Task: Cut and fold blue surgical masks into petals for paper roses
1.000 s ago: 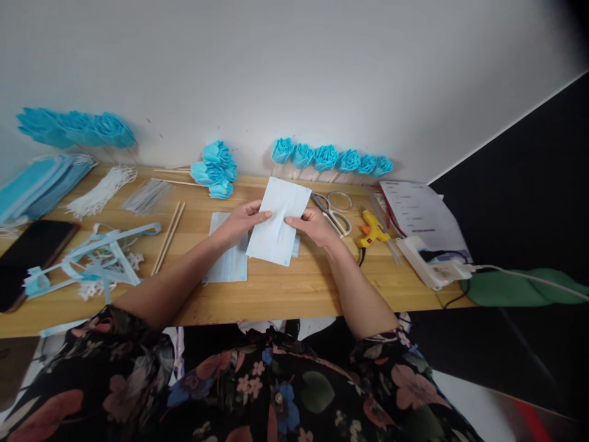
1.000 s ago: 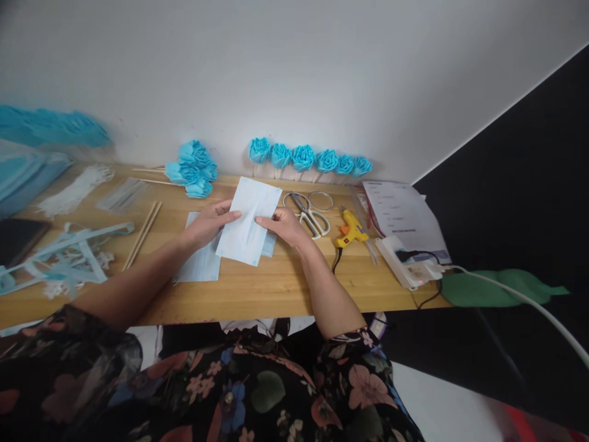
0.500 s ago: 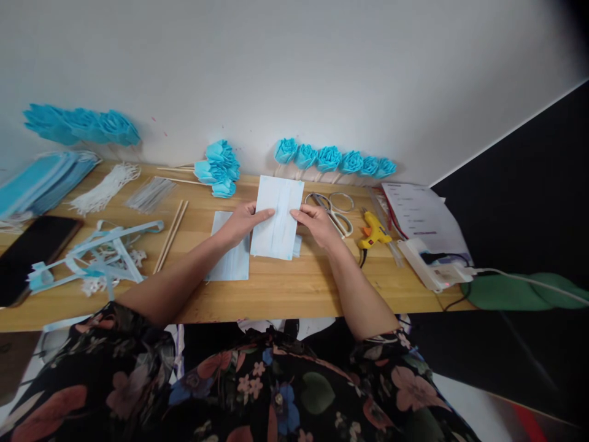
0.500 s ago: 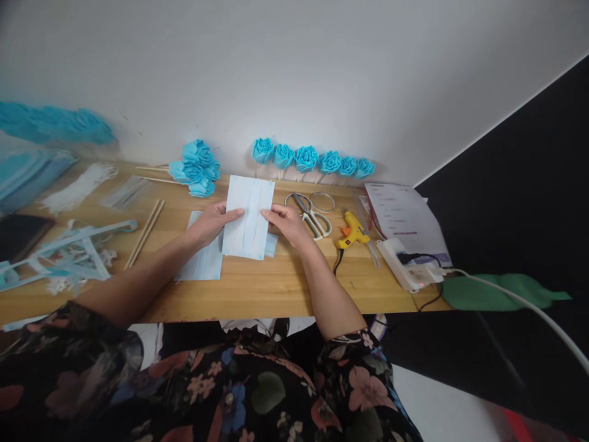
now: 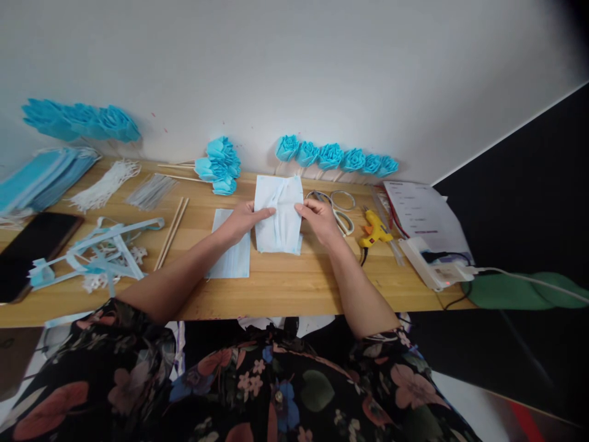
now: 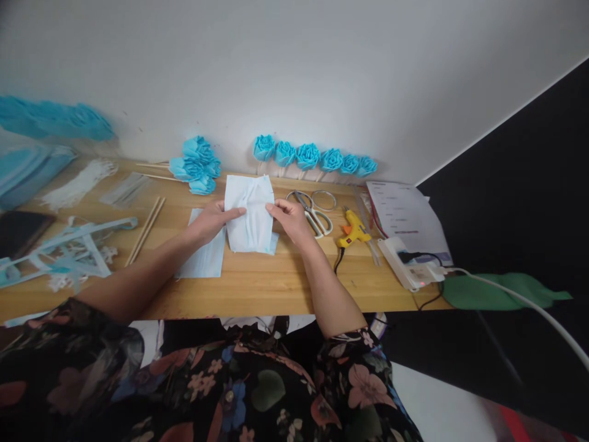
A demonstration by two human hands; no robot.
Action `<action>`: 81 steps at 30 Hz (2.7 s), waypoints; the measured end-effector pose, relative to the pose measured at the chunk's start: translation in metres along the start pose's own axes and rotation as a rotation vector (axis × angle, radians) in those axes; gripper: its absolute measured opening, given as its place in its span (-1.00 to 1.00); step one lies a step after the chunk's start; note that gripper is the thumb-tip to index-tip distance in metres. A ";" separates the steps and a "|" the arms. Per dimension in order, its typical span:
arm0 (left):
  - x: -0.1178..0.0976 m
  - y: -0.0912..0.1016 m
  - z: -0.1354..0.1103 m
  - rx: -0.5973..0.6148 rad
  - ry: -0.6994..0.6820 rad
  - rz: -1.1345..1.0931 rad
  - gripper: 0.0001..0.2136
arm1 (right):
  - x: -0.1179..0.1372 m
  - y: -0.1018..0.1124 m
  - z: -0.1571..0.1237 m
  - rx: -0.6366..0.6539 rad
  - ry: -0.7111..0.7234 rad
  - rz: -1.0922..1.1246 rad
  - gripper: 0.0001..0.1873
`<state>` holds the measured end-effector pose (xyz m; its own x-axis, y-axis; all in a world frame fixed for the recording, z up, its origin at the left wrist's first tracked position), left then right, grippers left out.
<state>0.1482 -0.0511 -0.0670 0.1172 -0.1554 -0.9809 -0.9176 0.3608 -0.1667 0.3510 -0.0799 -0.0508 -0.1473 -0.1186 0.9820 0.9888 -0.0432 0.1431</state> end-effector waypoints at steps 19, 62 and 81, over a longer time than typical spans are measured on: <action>-0.002 0.000 0.000 -0.014 0.006 -0.052 -0.55 | -0.005 -0.001 -0.001 0.162 -0.111 0.103 -0.54; -0.023 0.029 0.013 -0.257 -0.263 -0.149 -0.71 | -0.006 0.017 0.009 -0.061 -0.107 0.327 -0.51; -0.019 -0.006 -0.004 0.124 -0.132 -0.579 -0.49 | -0.005 -0.006 0.004 -0.130 -0.252 0.583 -0.54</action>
<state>0.1500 -0.0544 -0.0467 0.6379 -0.2458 -0.7299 -0.6402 0.3576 -0.6799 0.3455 -0.0746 -0.0563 0.4387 0.0773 0.8953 0.8913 -0.1643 -0.4225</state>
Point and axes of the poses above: each hand's wrist, its own z-axis towards the middle knuckle, its own y-axis out of the back of the hand, x = y × z, the point moved 2 cm from there along z, towards the middle knuckle, and after that the axes turned 2 degrees about z, right-handed, at the moved point
